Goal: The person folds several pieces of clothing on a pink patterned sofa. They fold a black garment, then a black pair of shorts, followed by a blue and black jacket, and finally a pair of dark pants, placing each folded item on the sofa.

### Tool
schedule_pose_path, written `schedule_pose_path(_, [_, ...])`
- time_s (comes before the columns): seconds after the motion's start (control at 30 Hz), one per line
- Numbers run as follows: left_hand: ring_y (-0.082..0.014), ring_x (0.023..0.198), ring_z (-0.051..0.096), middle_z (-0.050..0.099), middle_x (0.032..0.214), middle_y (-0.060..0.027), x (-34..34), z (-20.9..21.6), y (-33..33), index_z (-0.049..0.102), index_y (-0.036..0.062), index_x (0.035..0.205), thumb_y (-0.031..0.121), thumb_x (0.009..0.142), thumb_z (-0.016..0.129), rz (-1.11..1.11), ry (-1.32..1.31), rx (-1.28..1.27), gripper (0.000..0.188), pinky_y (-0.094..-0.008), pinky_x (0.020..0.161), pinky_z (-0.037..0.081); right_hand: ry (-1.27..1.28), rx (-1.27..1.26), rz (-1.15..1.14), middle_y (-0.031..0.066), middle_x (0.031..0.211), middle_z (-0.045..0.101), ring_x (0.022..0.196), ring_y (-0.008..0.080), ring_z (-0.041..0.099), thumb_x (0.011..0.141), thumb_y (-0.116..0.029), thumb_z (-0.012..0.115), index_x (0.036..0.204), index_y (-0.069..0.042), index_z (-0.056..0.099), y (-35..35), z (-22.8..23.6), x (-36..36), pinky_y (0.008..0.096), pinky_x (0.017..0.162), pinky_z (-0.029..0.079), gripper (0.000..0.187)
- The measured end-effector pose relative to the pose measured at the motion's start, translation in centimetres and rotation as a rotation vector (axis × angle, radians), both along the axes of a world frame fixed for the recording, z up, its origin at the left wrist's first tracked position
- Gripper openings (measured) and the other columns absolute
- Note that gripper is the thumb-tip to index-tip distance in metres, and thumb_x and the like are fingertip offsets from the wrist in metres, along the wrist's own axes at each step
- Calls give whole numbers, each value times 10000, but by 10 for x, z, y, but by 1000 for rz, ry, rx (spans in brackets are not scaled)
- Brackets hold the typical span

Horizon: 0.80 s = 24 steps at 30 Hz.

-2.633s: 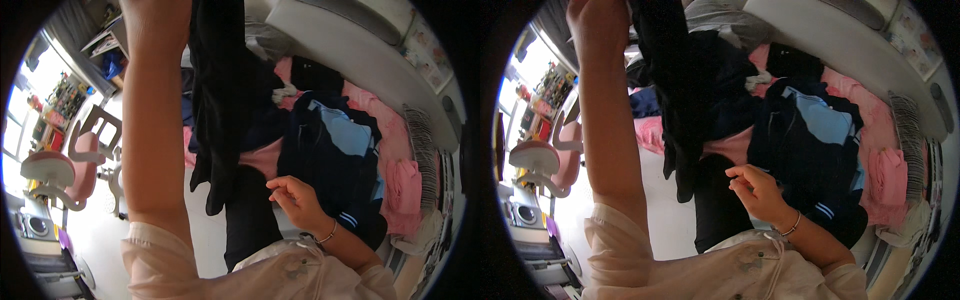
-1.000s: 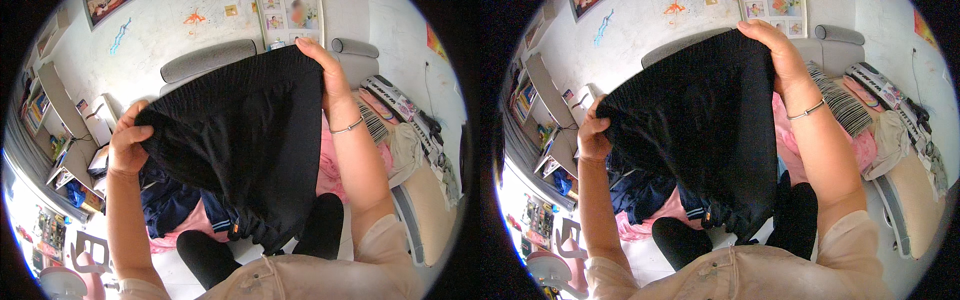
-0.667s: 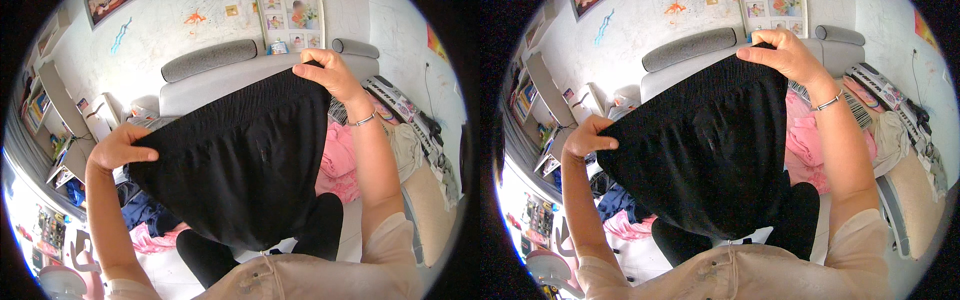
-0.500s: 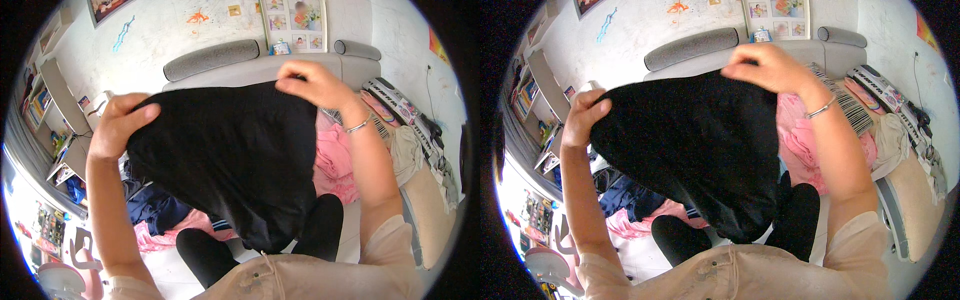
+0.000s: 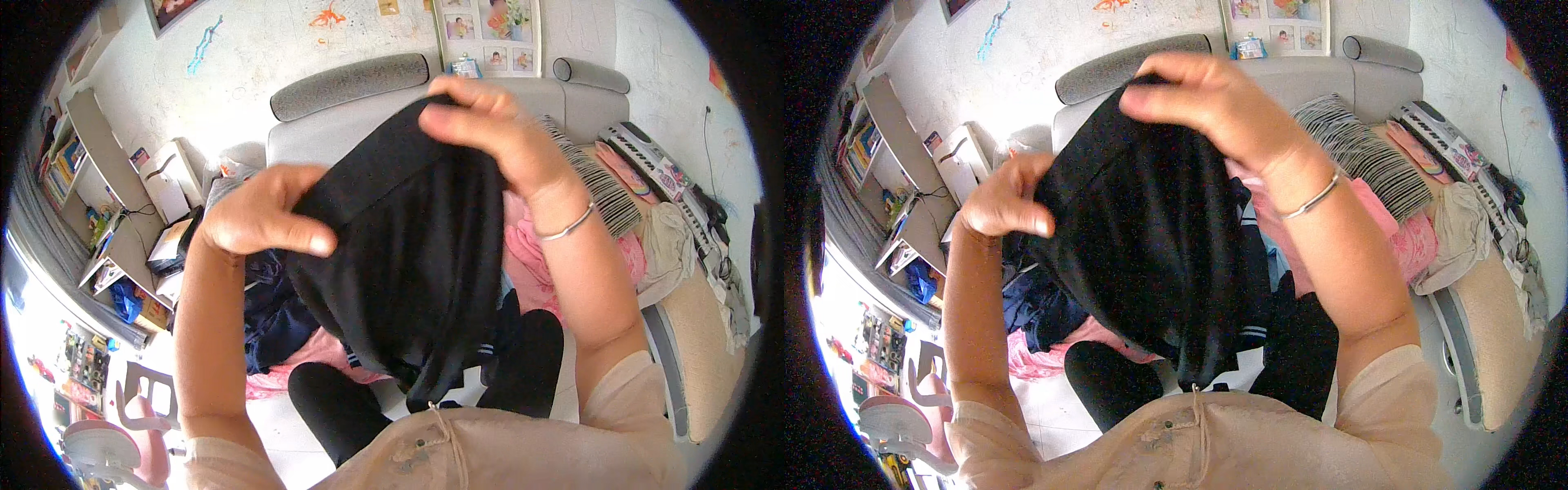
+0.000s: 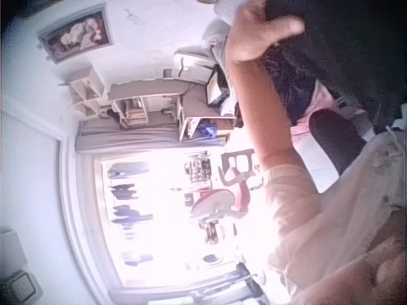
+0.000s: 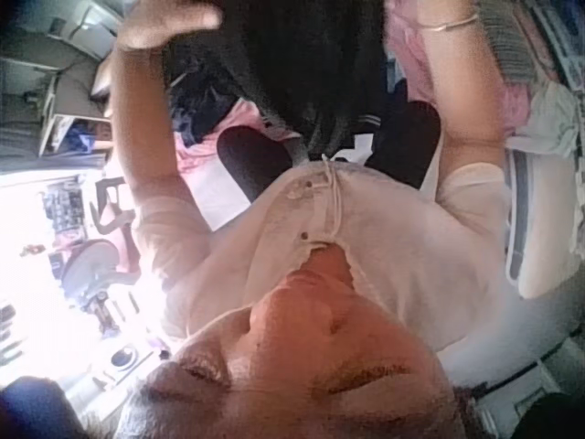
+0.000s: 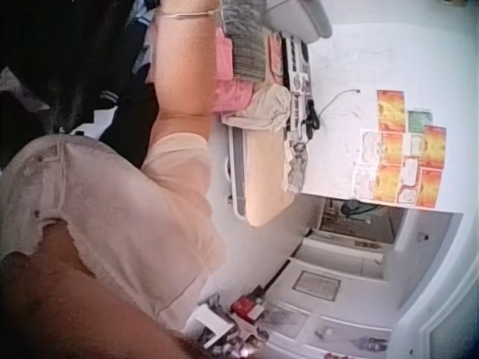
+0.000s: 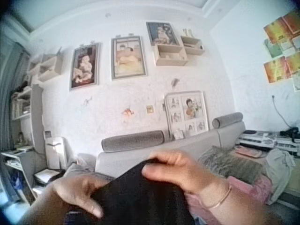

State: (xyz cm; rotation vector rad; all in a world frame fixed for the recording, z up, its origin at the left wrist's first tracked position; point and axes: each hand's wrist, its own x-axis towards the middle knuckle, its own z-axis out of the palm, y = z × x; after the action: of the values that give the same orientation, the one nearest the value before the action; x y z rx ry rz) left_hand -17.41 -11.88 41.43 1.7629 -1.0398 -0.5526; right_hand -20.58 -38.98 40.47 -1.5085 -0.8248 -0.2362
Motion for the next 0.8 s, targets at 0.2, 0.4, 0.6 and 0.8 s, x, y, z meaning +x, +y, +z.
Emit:
schedule_pose_path(0.2, [-72, 811, 555, 648, 844, 45, 3, -6, 57, 686, -32, 956, 178, 774, 742, 425, -181, 381, 284, -269, 732, 464, -55, 5, -154, -37, 876, 637, 827, 52, 583, 874, -204, 618, 925, -56, 663, -69, 18, 11, 200, 778, 432, 163])
schedule_pose_path(0.4, [-75, 743, 546, 631, 766, 19, 11, 35, 90, 685, -15, 900, 139, 807, 690, 538, -443, 220, 180, -262, 695, 449, -258, -475, -351, -80, 754, 488, 719, 30, 442, 921, -275, 592, 856, -36, 617, -88, 21, 14, 208, 660, 377, 250])
schedule_pose_path(0.6, [-152, 600, 408, 417, 610, -100, 5, 48, 82, 535, -18, 750, 210, 784, 711, 678, -1043, 307, 290, -347, 558, 342, -366, -676, -532, -67, 667, 372, 635, 57, 360, 928, -365, 583, 768, -32, 531, -92, 25, 27, 248, 569, 330, 373])
schedule_pose_path(0.8, [-198, 643, 445, 463, 685, -110, 21, 73, 102, 540, -16, 847, 228, 789, 720, 683, -1468, 333, 309, -347, 608, 397, -589, -823, -692, -5, 712, 436, 673, 80, 408, 902, -283, 633, 856, -18, 541, -81, 62, 12, 259, 630, 386, 284])
